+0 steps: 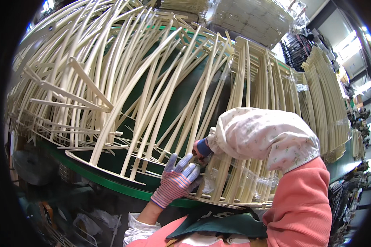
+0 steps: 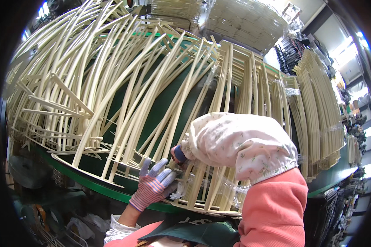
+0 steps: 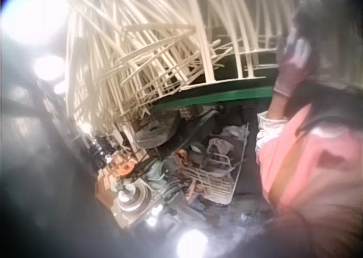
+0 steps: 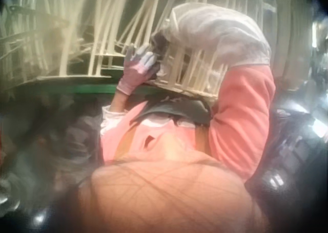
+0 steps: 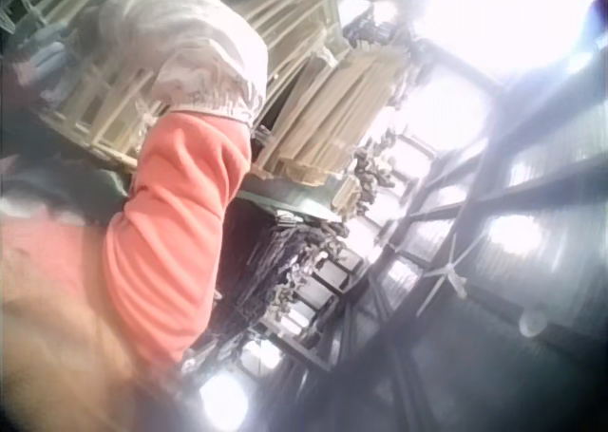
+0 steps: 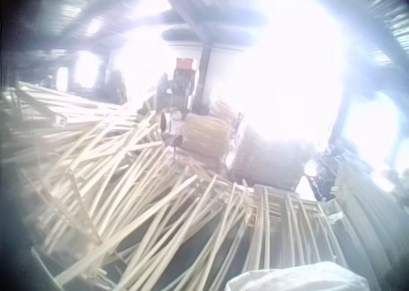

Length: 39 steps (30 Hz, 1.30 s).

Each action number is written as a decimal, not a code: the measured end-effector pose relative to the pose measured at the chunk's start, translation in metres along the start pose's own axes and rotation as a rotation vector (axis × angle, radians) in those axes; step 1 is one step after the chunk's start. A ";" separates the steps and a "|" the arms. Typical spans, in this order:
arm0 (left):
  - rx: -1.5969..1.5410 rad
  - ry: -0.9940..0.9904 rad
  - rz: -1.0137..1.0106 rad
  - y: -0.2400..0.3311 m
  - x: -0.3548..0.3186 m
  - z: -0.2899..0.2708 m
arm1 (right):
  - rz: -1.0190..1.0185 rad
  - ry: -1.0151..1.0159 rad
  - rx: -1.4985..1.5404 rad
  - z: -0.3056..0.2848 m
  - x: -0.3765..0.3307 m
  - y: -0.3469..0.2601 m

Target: The person picks up wooden frame components from a conveyor, removes plastic wrapping, and uses a press machine to join the pieces. They repeatedly place frames under the press, operate it, and then move the assembled frames to a pile.

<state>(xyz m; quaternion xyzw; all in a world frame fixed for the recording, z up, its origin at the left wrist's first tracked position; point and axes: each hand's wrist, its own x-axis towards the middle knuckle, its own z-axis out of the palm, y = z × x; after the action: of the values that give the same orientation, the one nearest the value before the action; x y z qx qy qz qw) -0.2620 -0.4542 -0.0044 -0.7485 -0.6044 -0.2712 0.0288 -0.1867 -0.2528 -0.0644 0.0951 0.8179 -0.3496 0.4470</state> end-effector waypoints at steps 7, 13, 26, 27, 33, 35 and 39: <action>0.073 -0.037 0.056 -0.007 -0.010 0.009 | 0.330 0.521 0.308 0.009 0.005 0.001; 0.032 -0.016 0.014 -0.005 -0.014 0.020 | 0.164 0.720 0.746 0.001 -0.033 -0.026; -0.165 0.084 -0.080 0.025 -0.007 -0.012 | -0.448 1.478 0.388 -0.006 -0.191 -0.021; -0.197 0.094 -0.094 0.029 -0.006 -0.015 | -0.373 1.421 0.391 0.003 -0.218 -0.024; -0.337 0.181 -0.053 0.063 0.030 -0.012 | 0.254 0.769 -0.125 0.128 -0.254 -0.054; -0.372 0.001 -0.010 0.072 0.054 -0.007 | 0.280 0.656 -0.233 0.155 -0.243 -0.058; -0.343 -0.088 0.059 0.074 0.090 -0.022 | -0.353 1.300 0.146 0.180 -0.285 -0.050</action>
<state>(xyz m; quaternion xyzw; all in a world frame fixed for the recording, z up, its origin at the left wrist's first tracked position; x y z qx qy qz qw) -0.1908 -0.4021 0.0752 -0.7710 -0.5276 -0.3366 -0.1178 0.0753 -0.3631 0.1233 0.1810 0.8980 -0.3435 -0.2069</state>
